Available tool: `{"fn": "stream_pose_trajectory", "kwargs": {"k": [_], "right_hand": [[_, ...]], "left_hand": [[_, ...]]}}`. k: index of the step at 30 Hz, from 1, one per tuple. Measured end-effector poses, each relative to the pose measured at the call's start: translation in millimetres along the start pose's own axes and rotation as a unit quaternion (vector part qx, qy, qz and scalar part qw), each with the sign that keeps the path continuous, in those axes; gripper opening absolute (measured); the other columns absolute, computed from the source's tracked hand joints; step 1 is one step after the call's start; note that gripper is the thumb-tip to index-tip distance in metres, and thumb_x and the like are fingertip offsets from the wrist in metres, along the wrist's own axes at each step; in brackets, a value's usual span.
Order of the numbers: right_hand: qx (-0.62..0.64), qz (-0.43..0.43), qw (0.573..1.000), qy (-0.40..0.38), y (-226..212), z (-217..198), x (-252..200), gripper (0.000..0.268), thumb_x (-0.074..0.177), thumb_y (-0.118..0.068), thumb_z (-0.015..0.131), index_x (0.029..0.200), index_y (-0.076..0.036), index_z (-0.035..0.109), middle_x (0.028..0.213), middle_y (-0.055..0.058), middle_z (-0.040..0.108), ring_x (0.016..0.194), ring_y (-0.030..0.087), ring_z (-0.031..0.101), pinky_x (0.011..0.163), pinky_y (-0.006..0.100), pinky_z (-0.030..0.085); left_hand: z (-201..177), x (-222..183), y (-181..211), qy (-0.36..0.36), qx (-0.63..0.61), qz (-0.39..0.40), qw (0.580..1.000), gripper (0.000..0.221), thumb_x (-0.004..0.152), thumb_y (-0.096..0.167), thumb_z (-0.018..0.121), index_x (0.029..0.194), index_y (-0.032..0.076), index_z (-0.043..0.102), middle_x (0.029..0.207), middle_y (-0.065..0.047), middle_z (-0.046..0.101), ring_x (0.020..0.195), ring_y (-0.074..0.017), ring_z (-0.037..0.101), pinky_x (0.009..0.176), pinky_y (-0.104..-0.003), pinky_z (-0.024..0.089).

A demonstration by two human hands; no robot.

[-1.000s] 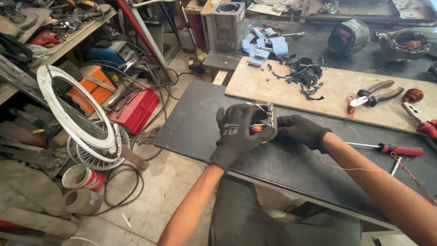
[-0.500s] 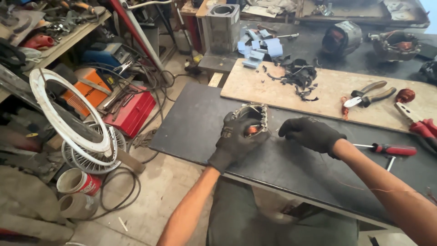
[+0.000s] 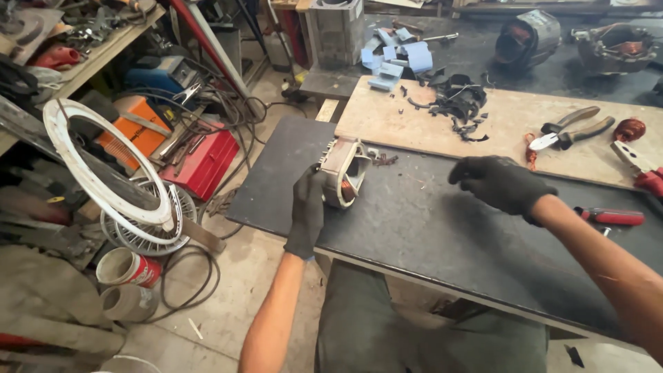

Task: Unwinding copper wire from an electric motor stator and twisting the strands

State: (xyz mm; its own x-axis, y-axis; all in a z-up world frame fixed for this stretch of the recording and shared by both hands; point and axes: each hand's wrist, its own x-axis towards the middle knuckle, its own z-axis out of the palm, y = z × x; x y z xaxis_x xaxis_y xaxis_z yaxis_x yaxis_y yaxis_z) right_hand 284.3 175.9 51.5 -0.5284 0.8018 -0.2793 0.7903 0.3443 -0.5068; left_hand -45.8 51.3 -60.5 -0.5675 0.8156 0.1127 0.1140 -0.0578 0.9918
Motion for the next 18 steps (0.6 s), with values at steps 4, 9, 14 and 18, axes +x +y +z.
{"fn": "stream_pose_trajectory", "kwargs": {"k": [4,9,14,18], "right_hand": [[-0.051,0.079,0.995,0.027,-0.7,-8.2,-26.1,0.032,0.092,-0.021,0.058,0.119,-0.028,0.073,0.116,0.000,0.080,0.096,0.024,0.072,0.077,0.038,0.052],[0.000,0.013,1.000,0.026,26.5,4.8,-22.3,0.026,0.095,-0.021,0.061,0.115,-0.022,0.076,0.110,-0.002,0.083,0.101,0.012,0.078,0.095,0.030,0.052],[0.054,-0.194,0.969,0.140,-20.1,5.4,-14.3,0.024,0.098,-0.017,0.063,0.119,-0.011,0.072,0.113,0.024,0.072,0.114,0.046,0.066,0.096,0.055,0.053],[0.138,-0.165,0.969,0.121,-81.0,20.3,0.5,0.031,0.103,-0.034,0.060,0.128,-0.019,0.070,0.120,0.014,0.073,0.120,0.035,0.067,0.102,0.049,0.051]], "left_hand": [[4.6,-14.0,34.5,-0.019,-0.022,0.054,0.998,0.027,0.091,0.025,0.049,0.101,0.010,0.069,0.097,-0.002,0.070,0.092,-0.0110,0.059,0.083,-0.029,0.049],[0.9,-28.0,52.9,-0.051,-0.001,0.036,0.998,0.022,0.092,0.025,0.051,0.098,0.012,0.068,0.090,0.002,0.066,0.086,-0.0091,0.054,0.078,-0.028,0.046],[-1.9,-25.4,38.9,-0.067,-0.148,0.017,0.987,0.040,0.093,0.027,0.068,0.125,0.002,0.066,0.103,-0.009,0.065,0.101,-0.0186,0.059,0.096,-0.040,0.050],[-1.9,-15.3,15.4,-0.068,-0.179,0.015,0.981,0.040,0.093,0.026,0.070,0.123,0.002,0.066,0.103,-0.011,0.065,0.100,-0.0216,0.062,0.094,-0.041,0.052]]}}
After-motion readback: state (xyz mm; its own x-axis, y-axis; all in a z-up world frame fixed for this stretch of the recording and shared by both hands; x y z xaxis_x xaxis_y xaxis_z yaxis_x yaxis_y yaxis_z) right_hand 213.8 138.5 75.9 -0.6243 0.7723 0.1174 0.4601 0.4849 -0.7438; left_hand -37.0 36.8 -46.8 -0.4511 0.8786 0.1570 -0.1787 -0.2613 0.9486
